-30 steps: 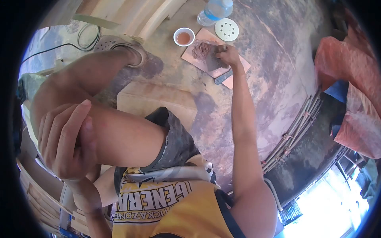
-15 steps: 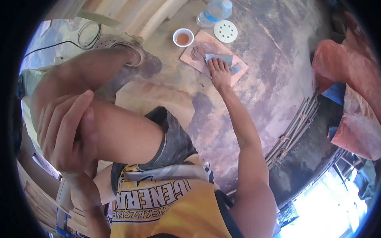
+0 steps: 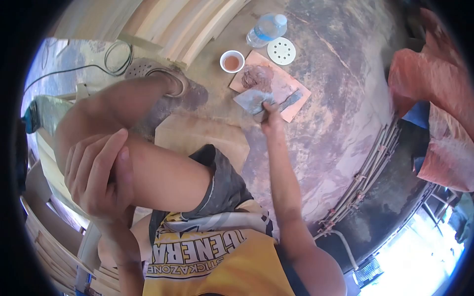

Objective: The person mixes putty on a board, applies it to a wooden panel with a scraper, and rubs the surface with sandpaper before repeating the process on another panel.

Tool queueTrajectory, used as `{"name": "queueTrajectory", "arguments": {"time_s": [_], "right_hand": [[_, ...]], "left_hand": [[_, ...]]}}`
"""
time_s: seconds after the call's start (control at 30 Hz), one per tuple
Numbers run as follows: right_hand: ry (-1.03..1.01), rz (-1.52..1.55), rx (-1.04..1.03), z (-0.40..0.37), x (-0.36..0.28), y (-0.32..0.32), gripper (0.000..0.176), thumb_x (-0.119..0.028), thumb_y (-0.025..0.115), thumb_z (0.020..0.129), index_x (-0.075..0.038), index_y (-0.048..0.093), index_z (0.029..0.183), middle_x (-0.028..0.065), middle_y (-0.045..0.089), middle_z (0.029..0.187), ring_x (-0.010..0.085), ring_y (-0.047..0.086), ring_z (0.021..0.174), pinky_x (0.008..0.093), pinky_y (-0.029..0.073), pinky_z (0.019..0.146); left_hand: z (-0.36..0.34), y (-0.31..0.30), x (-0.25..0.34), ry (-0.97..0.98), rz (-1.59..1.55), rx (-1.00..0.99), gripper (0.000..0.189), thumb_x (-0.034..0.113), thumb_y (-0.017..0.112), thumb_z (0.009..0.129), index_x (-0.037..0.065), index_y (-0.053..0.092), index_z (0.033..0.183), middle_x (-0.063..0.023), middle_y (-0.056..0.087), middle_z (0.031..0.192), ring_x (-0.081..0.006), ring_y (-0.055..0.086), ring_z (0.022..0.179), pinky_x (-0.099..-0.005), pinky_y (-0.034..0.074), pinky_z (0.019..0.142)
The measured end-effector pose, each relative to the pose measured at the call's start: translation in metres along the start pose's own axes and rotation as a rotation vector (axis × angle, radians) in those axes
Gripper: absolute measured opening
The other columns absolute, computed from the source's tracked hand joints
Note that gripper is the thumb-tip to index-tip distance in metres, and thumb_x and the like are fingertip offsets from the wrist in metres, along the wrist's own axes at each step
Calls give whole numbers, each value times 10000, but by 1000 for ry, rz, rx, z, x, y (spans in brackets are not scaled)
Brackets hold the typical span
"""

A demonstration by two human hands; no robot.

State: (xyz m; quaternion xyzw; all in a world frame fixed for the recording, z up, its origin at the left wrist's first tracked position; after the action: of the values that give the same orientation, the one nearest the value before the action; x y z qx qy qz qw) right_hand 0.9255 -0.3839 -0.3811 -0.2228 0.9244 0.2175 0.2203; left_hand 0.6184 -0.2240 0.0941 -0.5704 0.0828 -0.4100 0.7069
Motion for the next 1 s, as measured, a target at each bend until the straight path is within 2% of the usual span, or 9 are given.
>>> {"name": "queueTrajectory", "arguments": {"time_s": [0.17, 0.3, 0.57, 0.73, 0.83, 0.87, 0.93, 0.97, 1.0], "right_hand": [[147, 356, 318, 20, 97, -25, 237, -87, 568, 953, -74, 596, 1188, 80, 648, 1183, 272, 617, 1092, 465, 491, 1001], [131, 404, 487, 10, 89, -13, 241, -121, 526, 989, -73, 584, 1218, 99, 628, 1219, 277, 585, 1135, 468, 476, 1012], [173, 404, 380, 19, 97, 10, 287, -174, 493, 1029, -80, 530, 1298, 117, 575, 1303, 302, 579, 1146, 523, 493, 983], [153, 364, 715, 2, 99, 23, 310, -268, 542, 1008, -73, 536, 1249, 73, 602, 1199, 261, 563, 1084, 514, 502, 913], [199, 64, 665, -7, 77, 8, 448, -298, 622, 967, -35, 529, 1317, 117, 604, 1225, 274, 604, 1050, 472, 526, 875], [47, 84, 625, -15, 56, 13, 213, -206, 541, 990, -79, 606, 1149, 86, 643, 1126, 256, 619, 997, 441, 531, 886], [39, 175, 475, -15, 57, 2, 230, -188, 551, 985, -65, 593, 1175, 94, 646, 1129, 267, 625, 1006, 457, 533, 892], [70, 238, 384, 0, 77, -9, 241, -179, 556, 982, -58, 587, 1188, 98, 647, 1130, 273, 628, 1011, 465, 534, 896], [115, 293, 315, 17, 97, -14, 252, -170, 561, 980, -52, 580, 1202, 102, 649, 1131, 278, 631, 1015, 473, 535, 899]], "left_hand": [[0, 5, 2, 25, 13, -51, 165, -37, 653, 786, -33, 709, 942, -134, 691, 802, -295, 674, 716, -363, 510, 650], [5, 7, 2, -14, 36, -38, 169, -41, 649, 798, -46, 704, 958, -152, 685, 797, -305, 672, 714, -373, 513, 650], [8, 10, 4, -29, 29, -31, 169, -41, 648, 811, -49, 703, 971, -153, 690, 807, -303, 672, 717, -368, 526, 672], [16, 35, 30, -92, -227, -214, 255, 48, 610, 835, -36, 686, 1065, -169, 694, 980, -364, 664, 869, -437, 529, 777], [6, 125, 70, -385, -449, -460, 315, 62, 609, 819, -28, 656, 1117, -241, 663, 1036, -420, 633, 976, -463, 500, 894], [16, 159, 86, -372, -451, -443, 261, 57, 600, 833, -34, 652, 1071, -243, 665, 1007, -427, 642, 922, -487, 508, 849], [-4, 286, 94, -493, -542, -492, 259, 152, 511, 912, -51, 668, 949, -290, 661, 948, -473, 629, 890, -530, 485, 827], [-10, 334, 85, -647, -533, -693, 322, 211, 513, 910, -67, 676, 915, -310, 659, 934, -487, 631, 909, -521, 484, 865], [-16, 370, 69, -763, -517, -715, 215, 120, 644, 743, -56, 724, 836, -281, 703, 896, -464, 678, 887, -494, 540, 849]]}}
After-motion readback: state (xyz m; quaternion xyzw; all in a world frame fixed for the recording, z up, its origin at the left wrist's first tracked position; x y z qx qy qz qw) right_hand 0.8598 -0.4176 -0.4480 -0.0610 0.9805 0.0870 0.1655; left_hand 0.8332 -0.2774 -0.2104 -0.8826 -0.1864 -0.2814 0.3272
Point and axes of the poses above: each hand's wrist, its own z-axis towards the middle knuckle, its own y-axis out of the palm, x = y × z, the point moved 10 cm from there along z, towards the middle knuckle
